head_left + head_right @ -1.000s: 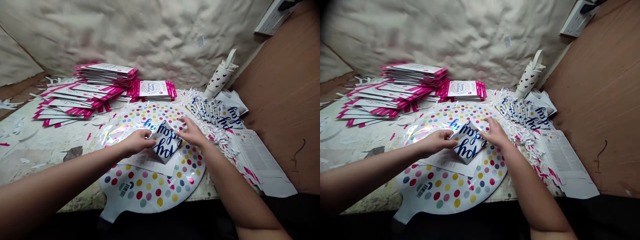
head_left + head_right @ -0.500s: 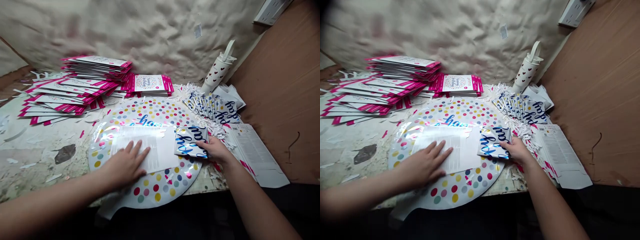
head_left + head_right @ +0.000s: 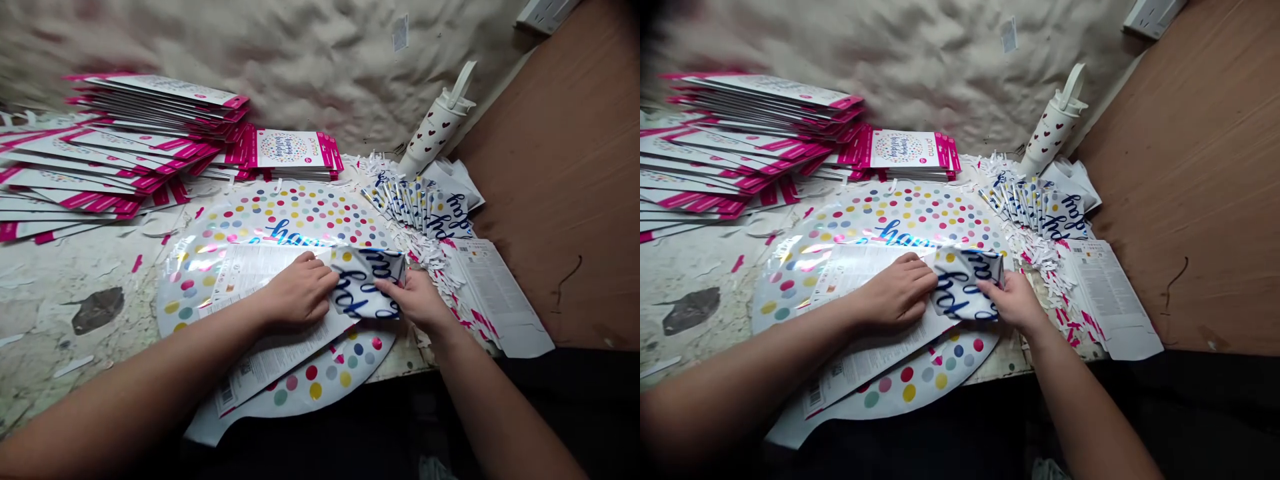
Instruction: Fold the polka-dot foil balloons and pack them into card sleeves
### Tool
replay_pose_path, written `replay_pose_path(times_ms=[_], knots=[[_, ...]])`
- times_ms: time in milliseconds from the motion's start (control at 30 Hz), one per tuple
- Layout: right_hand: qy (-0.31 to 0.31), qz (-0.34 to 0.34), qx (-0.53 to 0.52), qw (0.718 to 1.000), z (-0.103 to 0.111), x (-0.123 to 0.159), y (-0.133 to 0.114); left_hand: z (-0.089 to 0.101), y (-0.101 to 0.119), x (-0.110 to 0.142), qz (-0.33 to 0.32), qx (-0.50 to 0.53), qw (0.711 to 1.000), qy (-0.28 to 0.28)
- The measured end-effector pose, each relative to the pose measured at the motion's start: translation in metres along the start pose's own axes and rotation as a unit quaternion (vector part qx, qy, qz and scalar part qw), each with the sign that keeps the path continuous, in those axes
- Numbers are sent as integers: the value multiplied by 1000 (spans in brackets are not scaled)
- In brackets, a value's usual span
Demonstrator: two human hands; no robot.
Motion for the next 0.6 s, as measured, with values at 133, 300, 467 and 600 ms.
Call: replay_pose_path(times_ms=[133,300,467,600], knots=[[-164,-75,-30,983,-10,-4,-12,10,7,4,-32,-12,999,32],[-141,-59,-80,985,-14,-20,-22,11,8,6,-34,-11,999,27],[0,-9,-45,999,-31,-20,-29,14,7,6,-17,-2,999,37],[-102,31,59,993,-66,-17,-36,15,7,8,-24,13,999,41]])
Point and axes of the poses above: each hand's wrist, its own x-axis away from the middle knuckle, its own z-axis out of the back of the hand, y = z × x, the point moved 4 cm from there along -x, towards the middle knuckle, and after that the axes turned 10 degrees about z, right-handed, at the moved point
